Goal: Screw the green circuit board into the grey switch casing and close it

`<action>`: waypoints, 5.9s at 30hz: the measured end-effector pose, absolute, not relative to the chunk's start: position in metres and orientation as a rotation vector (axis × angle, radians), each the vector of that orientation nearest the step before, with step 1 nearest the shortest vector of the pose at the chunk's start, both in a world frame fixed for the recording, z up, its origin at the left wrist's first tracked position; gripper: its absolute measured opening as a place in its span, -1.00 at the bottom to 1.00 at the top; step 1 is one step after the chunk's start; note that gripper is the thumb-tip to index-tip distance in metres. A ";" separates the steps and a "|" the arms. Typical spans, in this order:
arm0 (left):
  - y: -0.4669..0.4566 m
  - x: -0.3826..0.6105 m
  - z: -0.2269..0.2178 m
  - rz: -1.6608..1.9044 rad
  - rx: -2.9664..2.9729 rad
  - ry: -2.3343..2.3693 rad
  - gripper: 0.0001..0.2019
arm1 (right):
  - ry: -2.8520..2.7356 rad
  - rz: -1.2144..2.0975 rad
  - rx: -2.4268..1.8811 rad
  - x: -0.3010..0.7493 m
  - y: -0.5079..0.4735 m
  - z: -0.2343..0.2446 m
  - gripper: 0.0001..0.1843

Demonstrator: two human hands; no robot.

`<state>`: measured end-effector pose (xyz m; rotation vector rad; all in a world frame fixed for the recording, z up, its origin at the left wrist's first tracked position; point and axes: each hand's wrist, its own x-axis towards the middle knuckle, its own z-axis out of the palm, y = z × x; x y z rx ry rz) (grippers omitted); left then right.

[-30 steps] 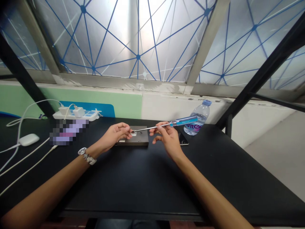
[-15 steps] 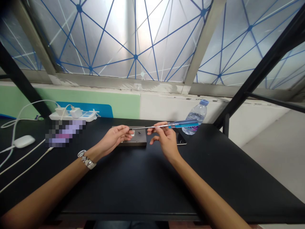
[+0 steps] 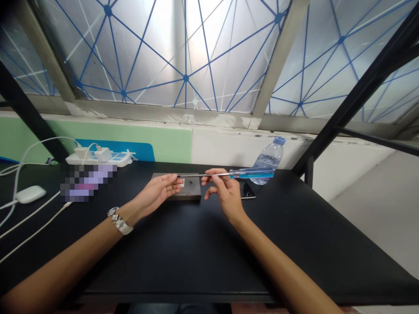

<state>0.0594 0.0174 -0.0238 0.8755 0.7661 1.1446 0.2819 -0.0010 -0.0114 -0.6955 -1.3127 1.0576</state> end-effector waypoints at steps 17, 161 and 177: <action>0.009 0.067 -0.017 1.177 1.866 1.008 -0.83 | -1.891 0.558 -0.972 0.265 0.018 0.039 -0.66; 0.013 0.084 -0.029 1.290 1.719 1.022 -0.83 | -1.775 0.854 -0.907 0.246 0.034 0.044 -0.61; 0.013 0.077 -0.026 1.100 1.815 0.784 -0.77 | -2.053 1.209 -0.898 0.266 0.033 0.070 -0.79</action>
